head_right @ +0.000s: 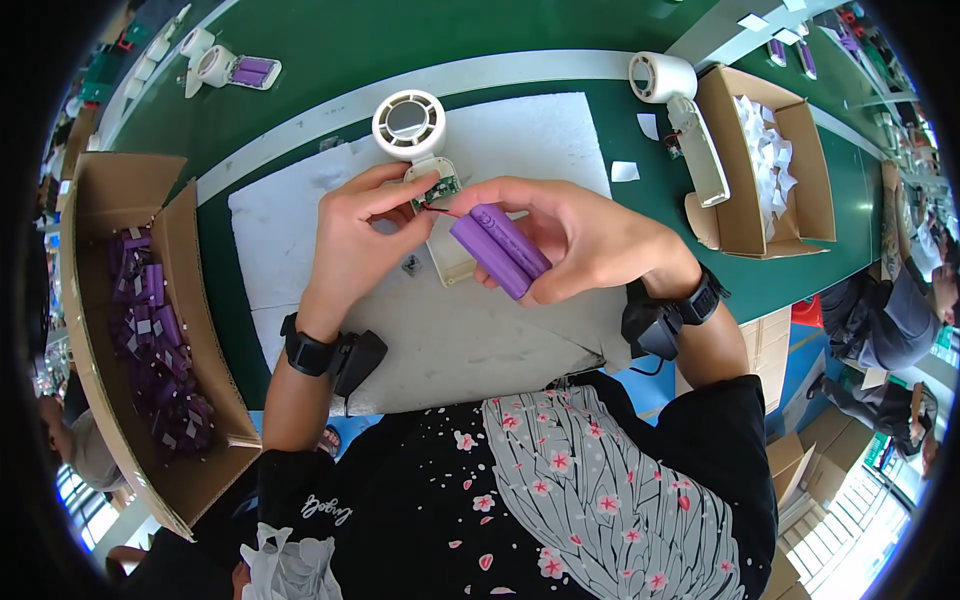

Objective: Assembling small handheld fans by installing motors, batteries, and wiring into plastic casings.

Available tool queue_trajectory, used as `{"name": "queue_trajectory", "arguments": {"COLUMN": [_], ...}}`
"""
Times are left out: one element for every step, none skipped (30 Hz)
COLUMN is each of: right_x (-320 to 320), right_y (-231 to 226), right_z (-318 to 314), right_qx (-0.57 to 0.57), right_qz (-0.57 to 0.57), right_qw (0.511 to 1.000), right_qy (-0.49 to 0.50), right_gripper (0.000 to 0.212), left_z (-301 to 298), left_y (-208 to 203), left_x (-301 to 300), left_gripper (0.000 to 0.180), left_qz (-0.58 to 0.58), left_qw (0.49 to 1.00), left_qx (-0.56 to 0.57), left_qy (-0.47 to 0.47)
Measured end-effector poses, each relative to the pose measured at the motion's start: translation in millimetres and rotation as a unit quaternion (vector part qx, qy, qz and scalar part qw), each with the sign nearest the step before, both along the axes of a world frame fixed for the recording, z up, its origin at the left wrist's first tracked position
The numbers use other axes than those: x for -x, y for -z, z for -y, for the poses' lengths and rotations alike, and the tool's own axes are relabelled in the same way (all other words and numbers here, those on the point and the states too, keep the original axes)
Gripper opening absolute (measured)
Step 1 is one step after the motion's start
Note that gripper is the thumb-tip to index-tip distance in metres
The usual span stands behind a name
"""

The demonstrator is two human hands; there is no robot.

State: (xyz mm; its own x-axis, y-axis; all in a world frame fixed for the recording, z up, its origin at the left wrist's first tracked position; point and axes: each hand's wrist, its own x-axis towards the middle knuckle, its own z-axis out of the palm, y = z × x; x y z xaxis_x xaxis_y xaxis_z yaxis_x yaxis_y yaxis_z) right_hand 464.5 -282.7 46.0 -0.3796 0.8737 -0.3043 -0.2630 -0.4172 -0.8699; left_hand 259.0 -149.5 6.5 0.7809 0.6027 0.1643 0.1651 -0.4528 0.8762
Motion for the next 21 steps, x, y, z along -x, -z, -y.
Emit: {"name": "queue_trajectory", "arguments": {"right_x": [-0.3, -1.0, -1.8, -2.4, -2.9, -3.4, -3.7, -3.6, -2.6, -0.8, 1.6, 3.5, 6.0, 9.3, 13.0, 16.7, 20.9, 25.4, 29.6, 33.0, 35.7], "right_y": [1.2, 3.4, 5.7, 6.7, 6.4, 5.5, 5.0, 5.0, 5.5, 6.0, 6.7, 6.7, 7.1, 7.8, 8.9, 10.2, 11.9, 14.1, 16.6, 19.3, 22.7], "right_z": [-0.2, -0.6, -1.1, -1.6, -1.9, -2.3, -2.4, -2.4, -2.5, -2.8, -3.1, -3.4, -3.5, -3.3, -3.0, -2.6, -3.0, -3.3, -3.4, -3.1, -2.7], "right_qx": [0.000, -0.037, -0.073, -0.110, -0.110, -0.110, -0.109, -0.108, -0.107, -0.097, -0.087, -0.077, -0.075, -0.092, -0.109, -0.125, -0.125, -0.169, -0.212, -0.254, -0.254], "right_qz": [0.000, 0.041, 0.083, 0.124, 0.124, 0.133, 0.142, 0.150, 0.150, 0.141, 0.133, 0.124, 0.124, 0.159, 0.194, 0.228, 0.227, 0.283, 0.337, 0.390, 0.389], "right_qw": [1.000, 0.998, 0.994, 0.986, 0.986, 0.985, 0.984, 0.983, 0.983, 0.985, 0.987, 0.989, 0.989, 0.983, 0.974, 0.964, 0.965, 0.942, 0.915, 0.882, 0.883], "right_qy": [0.000, 0.004, 0.008, 0.011, 0.010, 0.008, 0.006, 0.004, 0.004, 0.006, 0.009, 0.012, 0.011, 0.024, 0.036, 0.048, 0.046, 0.056, 0.066, 0.076, 0.075], "right_gripper": [0.087, 0.087, 0.087, 0.087, 0.087, 0.086, 0.085, 0.084, 0.084, 0.085, 0.085, 0.086, 0.086, 0.086, 0.086, 0.086, 0.086, 0.085, 0.085, 0.085, 0.085], "left_z": [0.4, 1.2, 1.9, 2.6, 2.9, 3.2, 3.5, 3.8, 4.0, 3.9, 3.6, 2.9, 2.5, 2.2, 1.9, 1.5, 1.1, 0.5, -0.6, -1.6, -2.2], "left_y": [0.1, -0.3, -0.9, -1.6, -2.3, -2.8, -2.5, -2.3, -2.1, -2.3, -2.6, -3.2, -3.0, -2.2, -1.2, -0.1, 0.4, 0.3, -0.7, -1.9, -2.7], "left_x": [-0.3, -0.4, -0.7, -0.8, -0.7, -0.4, -0.2, 0.1, 0.5, 1.1, 1.6, 1.4, 1.1, 0.9, 0.4, 0.0, 0.4, 1.0, 1.9, 2.7, 3.3], "left_gripper": [0.038, 0.038, 0.038, 0.038, 0.038, 0.038, 0.037, 0.037, 0.037, 0.037, 0.036, 0.035, 0.034, 0.034, 0.032, 0.030, 0.028, 0.028, 0.027, 0.027, 0.026], "left_qz": [0.004, 0.004, 0.007, 0.010, 0.013, 0.013, 0.014, 0.014, 0.015, 0.014, 0.012, 0.012, 0.010, 0.010, 0.021, 0.031, 0.040, 0.040, 0.036, 0.032, 0.029], "left_qw": [1.000, 1.000, 1.000, 1.000, 1.000, 1.000, 1.000, 1.000, 0.999, 1.000, 1.000, 1.000, 1.000, 1.000, 0.999, 0.998, 0.997, 0.997, 0.997, 0.997, 0.996], "left_qx": [-0.004, -0.004, -0.006, -0.006, -0.007, -0.007, -0.014, -0.021, -0.028, -0.026, -0.025, -0.024, -0.023, -0.021, -0.034, -0.047, -0.061, -0.061, -0.065, -0.069, -0.074], "left_qy": [-0.002, -0.003, -0.005, -0.007, -0.009, -0.010, -0.010, -0.010, -0.010, -0.010, -0.007, -0.003, 0.001, 0.000, 0.003, 0.006, 0.008, 0.007, 0.014, 0.022, 0.030]}}
